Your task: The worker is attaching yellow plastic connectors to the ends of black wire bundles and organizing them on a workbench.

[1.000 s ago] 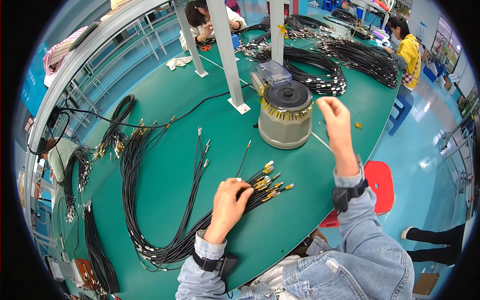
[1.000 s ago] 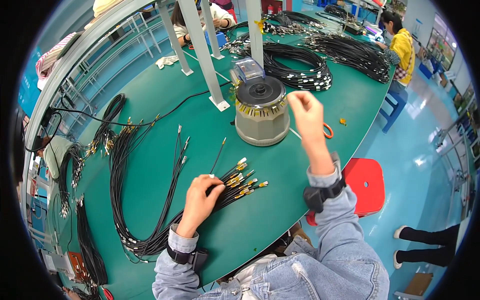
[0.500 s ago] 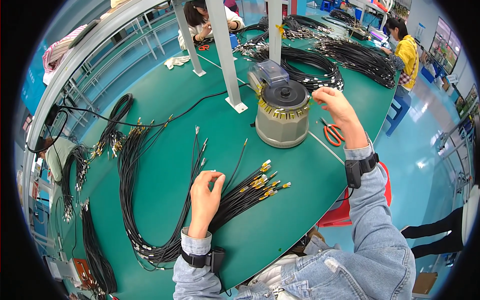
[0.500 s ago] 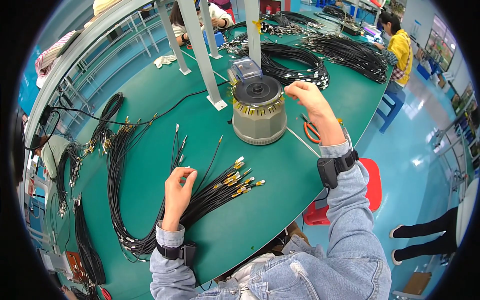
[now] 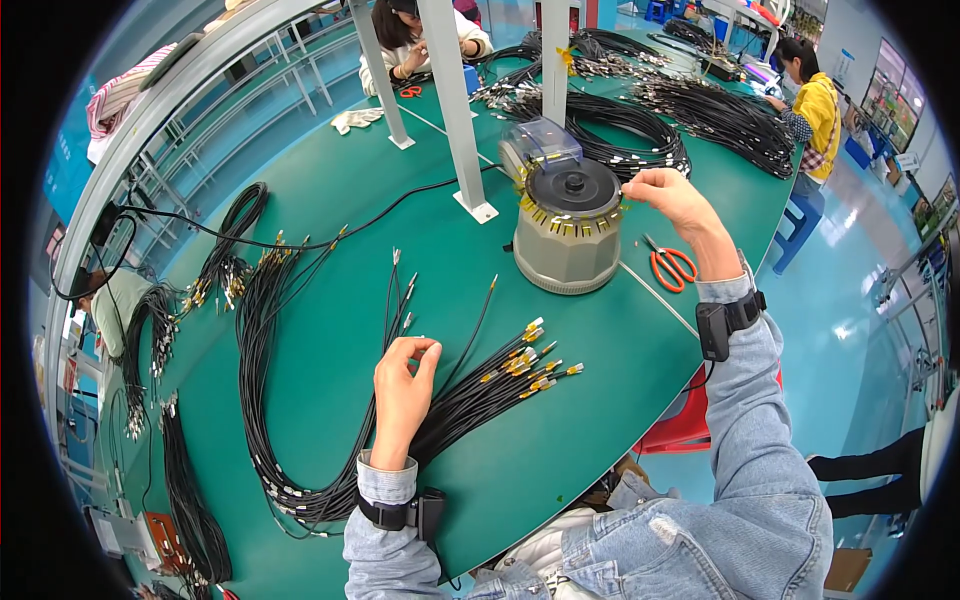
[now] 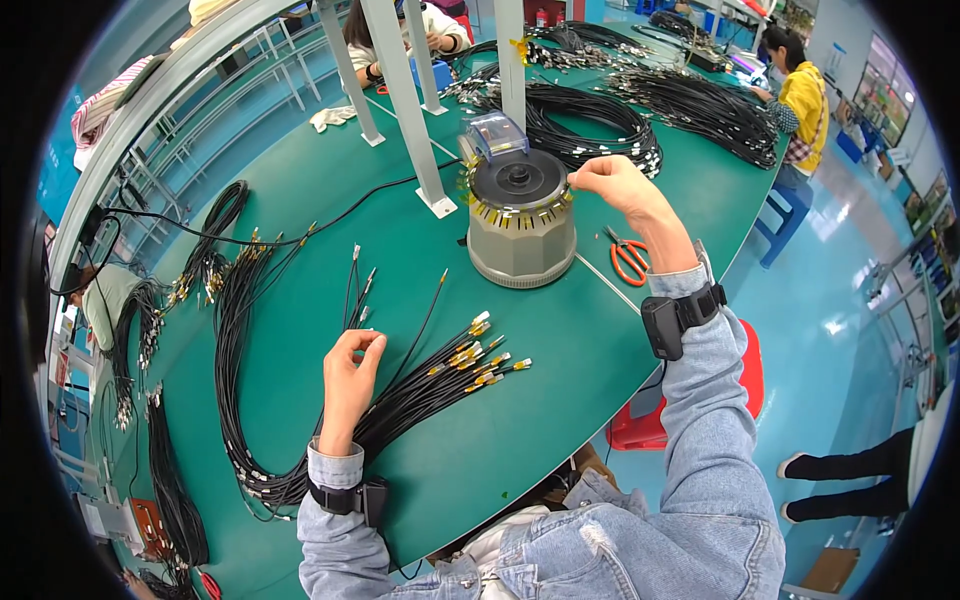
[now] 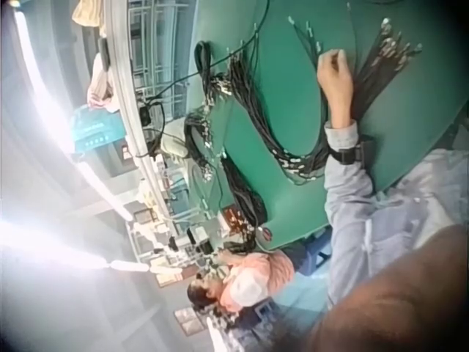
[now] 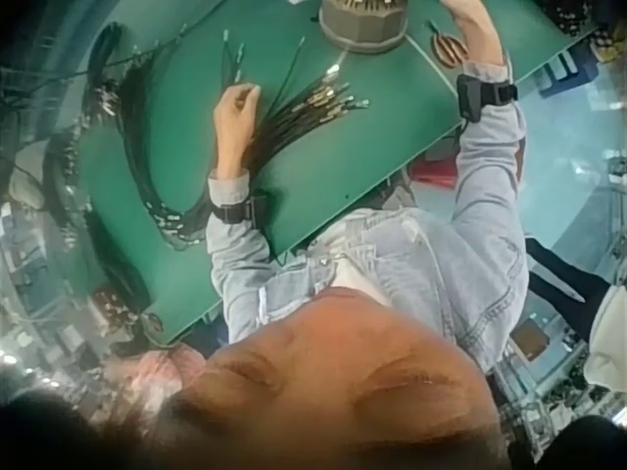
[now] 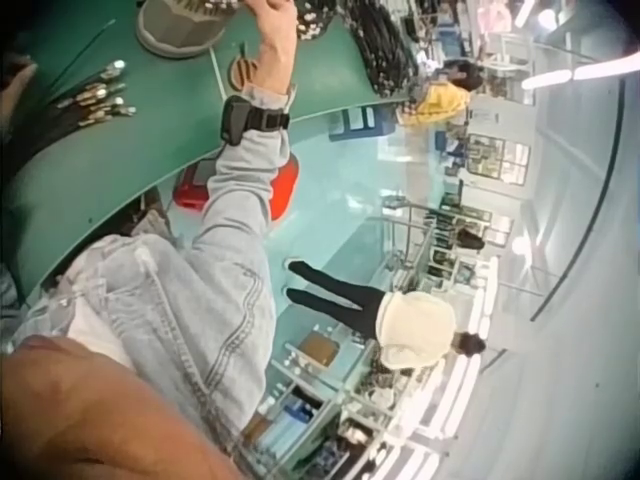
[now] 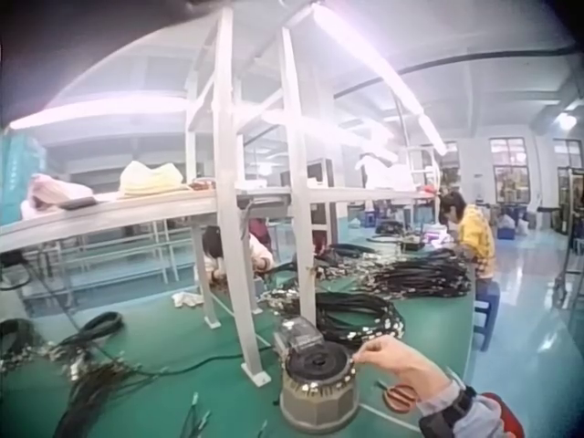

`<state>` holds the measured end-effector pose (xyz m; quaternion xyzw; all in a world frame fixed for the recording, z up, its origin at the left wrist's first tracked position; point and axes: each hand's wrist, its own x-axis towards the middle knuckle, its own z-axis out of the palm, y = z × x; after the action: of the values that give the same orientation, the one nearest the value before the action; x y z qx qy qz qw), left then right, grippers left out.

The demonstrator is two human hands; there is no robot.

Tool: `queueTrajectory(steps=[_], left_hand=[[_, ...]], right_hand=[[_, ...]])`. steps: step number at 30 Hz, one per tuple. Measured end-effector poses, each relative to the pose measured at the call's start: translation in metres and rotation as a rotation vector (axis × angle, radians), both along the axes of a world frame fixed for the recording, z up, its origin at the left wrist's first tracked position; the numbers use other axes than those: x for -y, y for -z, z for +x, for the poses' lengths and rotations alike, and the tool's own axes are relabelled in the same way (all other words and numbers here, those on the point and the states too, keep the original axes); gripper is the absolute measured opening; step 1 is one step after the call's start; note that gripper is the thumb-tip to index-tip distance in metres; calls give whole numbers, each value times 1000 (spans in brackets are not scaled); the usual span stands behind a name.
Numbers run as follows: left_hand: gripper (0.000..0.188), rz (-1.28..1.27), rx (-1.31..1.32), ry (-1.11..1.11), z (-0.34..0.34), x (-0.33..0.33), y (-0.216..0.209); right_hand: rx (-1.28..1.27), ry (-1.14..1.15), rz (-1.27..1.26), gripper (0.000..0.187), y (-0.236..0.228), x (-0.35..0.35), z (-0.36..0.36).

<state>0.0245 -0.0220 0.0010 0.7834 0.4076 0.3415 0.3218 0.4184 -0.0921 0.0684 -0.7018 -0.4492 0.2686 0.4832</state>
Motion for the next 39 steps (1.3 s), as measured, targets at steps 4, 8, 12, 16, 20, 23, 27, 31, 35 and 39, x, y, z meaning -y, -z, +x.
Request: queueTrajectory(steps=[4, 8, 12, 16, 20, 23, 27, 31, 35, 39], left_hand=[[13, -10, -8, -58, -6, -4, -2], [13, 299, -190, -110, -15, -18, 17], [16, 491, -380, -188, -16, -19, 27], [18, 422, -507, -247, -16, -22, 31], [17, 390, -543, -309, -12, -27, 31], [17, 419, -611, -295, -11, -28, 28], [13, 592, -556, -258, -11, -37, 32], [11, 232, -162, -145, -17, -32, 25], [10, -208, 256, -57, -8, 0, -6], [18, -435, 429, 48, -11, 22, -18]], right_hand=[[-112, -13, 89, 19, -12, 3, -7], [-341, -76, 341, 16, -22, 8, -30], [-440, -172, 457, 14, -17, 17, -83], [-553, -297, 433, 12, -6, 23, -139], [-640, -419, 422, 11, 12, 18, -171], [-705, -453, 305, 12, 26, 12, -186], [-773, -418, 295, 14, 35, 8, -185], [-754, -391, 301, 15, 42, 5, -186], [-676, -388, 270, 10, 43, 10, -206], [-652, -421, 204, 8, 45, 14, -230]])
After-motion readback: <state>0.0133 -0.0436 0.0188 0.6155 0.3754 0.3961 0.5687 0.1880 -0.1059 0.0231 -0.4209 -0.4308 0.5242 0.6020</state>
